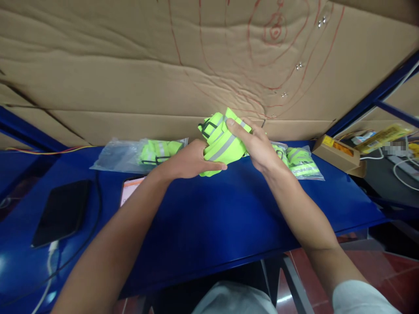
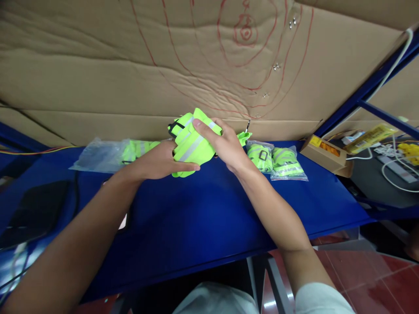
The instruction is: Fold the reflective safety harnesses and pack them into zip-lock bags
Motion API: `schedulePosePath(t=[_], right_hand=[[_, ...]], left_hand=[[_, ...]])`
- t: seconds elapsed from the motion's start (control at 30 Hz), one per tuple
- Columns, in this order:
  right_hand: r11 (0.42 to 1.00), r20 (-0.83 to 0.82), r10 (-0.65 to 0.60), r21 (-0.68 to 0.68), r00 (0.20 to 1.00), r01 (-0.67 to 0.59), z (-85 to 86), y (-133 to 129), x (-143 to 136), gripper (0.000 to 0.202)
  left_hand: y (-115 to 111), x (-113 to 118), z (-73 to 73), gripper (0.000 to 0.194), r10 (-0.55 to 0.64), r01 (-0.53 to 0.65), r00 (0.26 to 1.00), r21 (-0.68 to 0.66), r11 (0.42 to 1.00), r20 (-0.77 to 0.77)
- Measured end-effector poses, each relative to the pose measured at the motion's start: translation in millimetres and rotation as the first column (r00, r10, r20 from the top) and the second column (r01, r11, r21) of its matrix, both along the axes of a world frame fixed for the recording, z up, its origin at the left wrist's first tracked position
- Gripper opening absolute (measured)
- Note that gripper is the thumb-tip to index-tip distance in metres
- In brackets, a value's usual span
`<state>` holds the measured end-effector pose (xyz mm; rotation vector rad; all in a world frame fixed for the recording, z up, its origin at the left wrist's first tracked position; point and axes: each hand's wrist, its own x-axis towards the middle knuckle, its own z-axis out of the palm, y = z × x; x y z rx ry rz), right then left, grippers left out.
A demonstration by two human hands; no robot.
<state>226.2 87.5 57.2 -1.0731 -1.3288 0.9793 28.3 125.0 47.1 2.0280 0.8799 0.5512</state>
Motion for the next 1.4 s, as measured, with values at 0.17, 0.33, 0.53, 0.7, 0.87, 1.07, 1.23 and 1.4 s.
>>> schedulePosePath(t=[0.17, 0.33, 0.53, 0.7, 0.87, 1.07, 1.23, 1.4], right_hand=[[0.971, 0.21, -0.137, 0.22, 0.968, 0.09, 8.2, -10, -3, 0.044], [0.982, 0.135, -0.067, 0.185, 0.989, 0.041, 2.4, -11, -12, 0.04], [0.981, -0.115, 0.174, -0.069, 0.978, -0.182, -10.5, -6, -20, 0.047], [0.977, 0.018, -0.084, 0.198, 0.996, 0.079, -17.0, -12, -33, 0.049], [0.914, 0.155, -0.209, 0.381, 0.966, 0.137, -25.3, -10, -35, 0.055], [0.901, 0.174, -0.173, 0.426, 0.969, 0.084, -19.3, -1, -21, 0.047], [0.959, 0.162, 0.011, 0.279, 0.987, -0.056, -9.2, -5, -12, 0.047], [0.956, -0.036, 0.26, 0.147, 0.965, -0.252, -5.9, -9, -11, 0.065]], left_hand=[[10, -20, 11.2, 0.044, 0.089, -0.074, 0.989, 0.125, 0.989, -0.122], [15, -16, -2.5, 0.051, 0.091, -0.093, 0.995, 0.06, 0.994, 0.037], [8, -7, -7.9, 0.057, 0.005, -0.011, 0.973, 0.022, 1.0, 0.23], [16, -3, -15.0, 0.08, 0.321, -0.327, 0.812, -0.076, 0.942, 0.487], [11, 16, -17.0, 0.047, 0.347, -0.263, 0.626, -0.23, 0.937, 0.699], [-8, 21, -5.0, 0.057, 0.182, 0.06, 0.65, -0.288, 0.956, 0.738], [-12, 17, -8.6, 0.056, 0.164, 0.109, 0.638, -0.298, 0.948, 0.752], [-25, 13, -12.5, 0.06, 0.225, -0.071, 0.647, -0.236, 0.969, 0.729]])
